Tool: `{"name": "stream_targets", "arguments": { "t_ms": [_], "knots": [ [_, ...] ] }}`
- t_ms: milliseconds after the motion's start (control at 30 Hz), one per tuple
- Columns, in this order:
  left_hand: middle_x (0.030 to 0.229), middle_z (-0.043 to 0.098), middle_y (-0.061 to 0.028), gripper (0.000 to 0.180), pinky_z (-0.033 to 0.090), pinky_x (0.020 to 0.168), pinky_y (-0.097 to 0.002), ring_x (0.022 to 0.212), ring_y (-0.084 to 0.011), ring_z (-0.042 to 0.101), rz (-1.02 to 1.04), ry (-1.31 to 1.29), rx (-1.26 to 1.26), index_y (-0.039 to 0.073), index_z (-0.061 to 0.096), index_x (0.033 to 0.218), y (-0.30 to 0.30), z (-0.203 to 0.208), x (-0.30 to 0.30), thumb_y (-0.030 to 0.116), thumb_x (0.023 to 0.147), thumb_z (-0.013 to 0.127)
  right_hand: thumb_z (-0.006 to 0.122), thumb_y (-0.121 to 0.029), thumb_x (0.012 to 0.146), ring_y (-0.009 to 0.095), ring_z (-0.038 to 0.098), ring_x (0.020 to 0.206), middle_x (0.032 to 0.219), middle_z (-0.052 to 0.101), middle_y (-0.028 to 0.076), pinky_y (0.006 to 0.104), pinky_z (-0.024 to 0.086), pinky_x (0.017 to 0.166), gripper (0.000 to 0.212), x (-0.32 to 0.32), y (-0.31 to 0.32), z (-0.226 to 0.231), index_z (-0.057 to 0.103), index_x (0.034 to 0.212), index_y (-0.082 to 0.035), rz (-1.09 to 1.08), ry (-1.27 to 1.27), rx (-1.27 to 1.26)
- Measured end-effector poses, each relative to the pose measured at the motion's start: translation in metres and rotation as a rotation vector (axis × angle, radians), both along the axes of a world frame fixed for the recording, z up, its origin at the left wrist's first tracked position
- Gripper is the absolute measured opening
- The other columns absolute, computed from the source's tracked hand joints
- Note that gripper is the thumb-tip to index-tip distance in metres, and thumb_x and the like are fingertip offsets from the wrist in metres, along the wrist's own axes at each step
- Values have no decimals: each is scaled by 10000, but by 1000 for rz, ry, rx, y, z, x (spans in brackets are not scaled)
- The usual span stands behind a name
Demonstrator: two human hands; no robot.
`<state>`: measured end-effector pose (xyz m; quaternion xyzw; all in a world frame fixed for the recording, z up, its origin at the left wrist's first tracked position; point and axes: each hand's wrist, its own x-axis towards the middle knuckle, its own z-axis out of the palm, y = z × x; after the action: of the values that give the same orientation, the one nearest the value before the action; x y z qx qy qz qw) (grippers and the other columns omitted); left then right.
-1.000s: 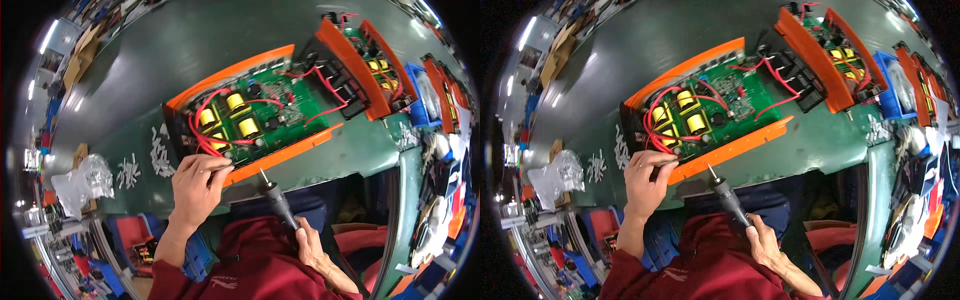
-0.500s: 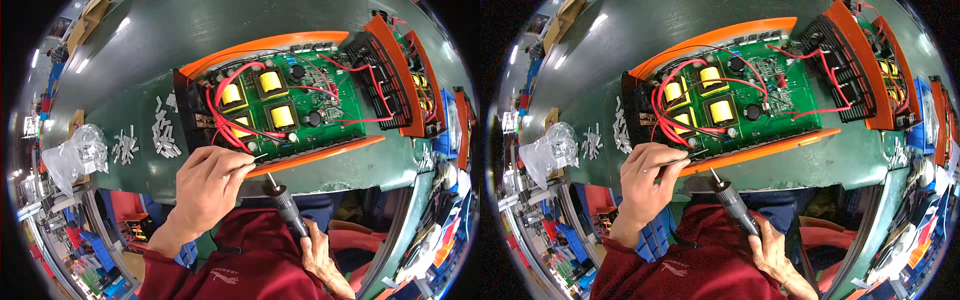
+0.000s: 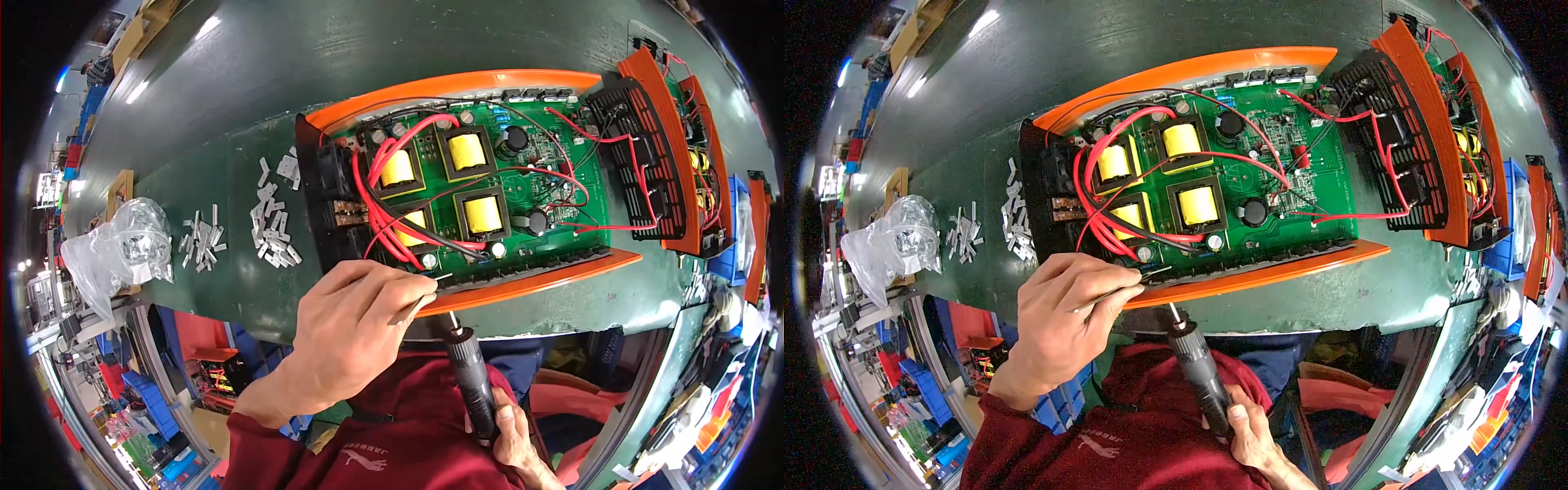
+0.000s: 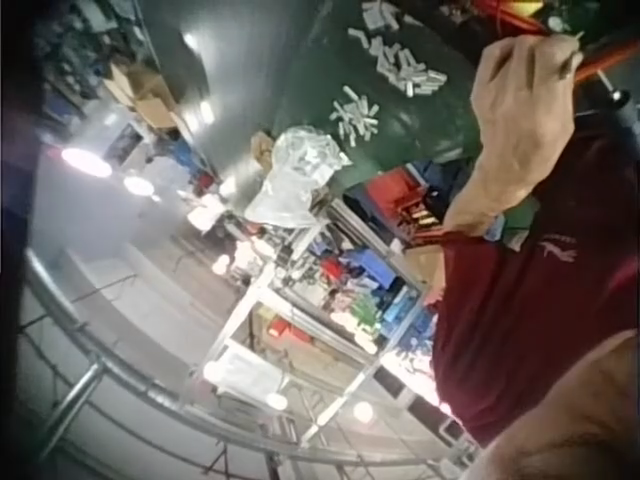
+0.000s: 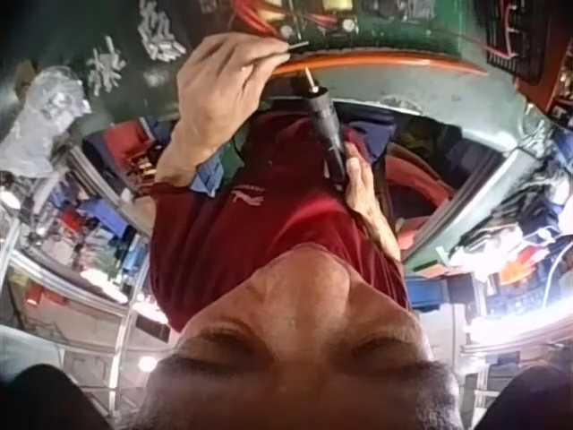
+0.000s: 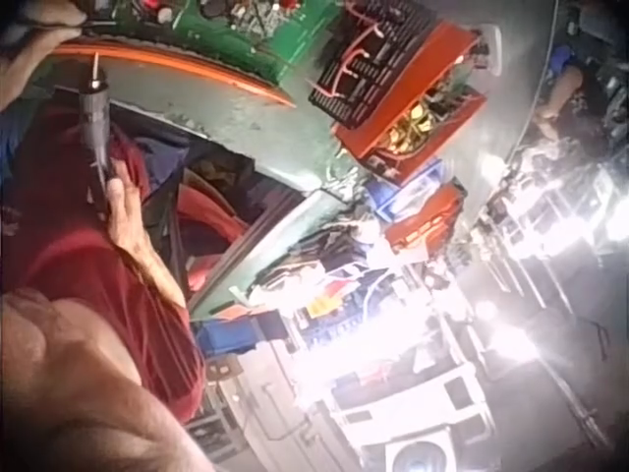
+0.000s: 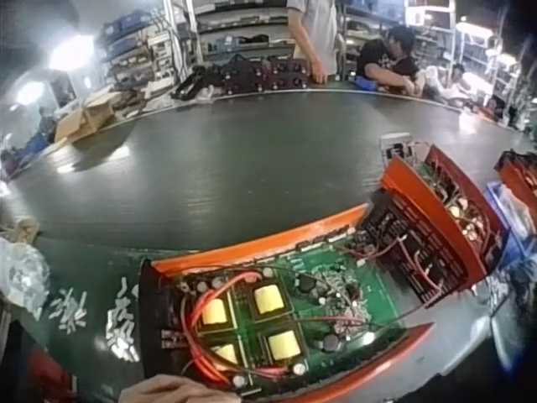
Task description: Assembling and fastening components into electronic power units on a factory production line.
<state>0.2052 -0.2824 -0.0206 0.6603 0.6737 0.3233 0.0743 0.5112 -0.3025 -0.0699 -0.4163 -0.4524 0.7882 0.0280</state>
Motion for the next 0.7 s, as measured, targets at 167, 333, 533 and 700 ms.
{"name": "stream_targets", "arguments": {
  "t_ms": [167, 333, 533, 700],
  "knots": [
    [929, 743, -39, 266, 541, 712, -348, 761, -242, 691, -11, -4, -10, 71, 682, 998, 2, 1, 0, 6, 773, 808, 427, -398, 1060, 303, 630, 667, 820, 648, 167, 398, 499, 642, 492, 6, -4, -16, 532, 1288, 26, 64, -92, 470],
    [899, 716, 8, 313, 539, 758, -312, 769, -166, 686, -35, 31, -15, 90, 650, 1025, 2, -1, -4, 33, 765, 815, 460, -293, 1028, 412, 648, 704, 847, 648, 229, 450, 511, 670, 422, 1, 2, -12, 534, 1292, 29, 94, -123, 565],
    [912, 724, 5, 308, 536, 766, -308, 789, -161, 697, -45, 32, -19, 91, 657, 1032, 3, 1, -5, 31, 772, 809, 461, -311, 1037, 420, 647, 708, 844, 652, 229, 443, 513, 672, 419, -4, 1, -16, 539, 1280, 21, 74, -109, 600],
    [910, 726, 10, 285, 533, 762, -304, 790, -159, 699, -32, 29, -32, 96, 663, 1018, 3, 3, -3, 34, 779, 804, 408, -454, 1075, 222, 624, 676, 806, 659, 130, 374, 506, 634, 512, -5, -4, -8, 547, 1216, 18, 22, -52, 245]
  ]
}}
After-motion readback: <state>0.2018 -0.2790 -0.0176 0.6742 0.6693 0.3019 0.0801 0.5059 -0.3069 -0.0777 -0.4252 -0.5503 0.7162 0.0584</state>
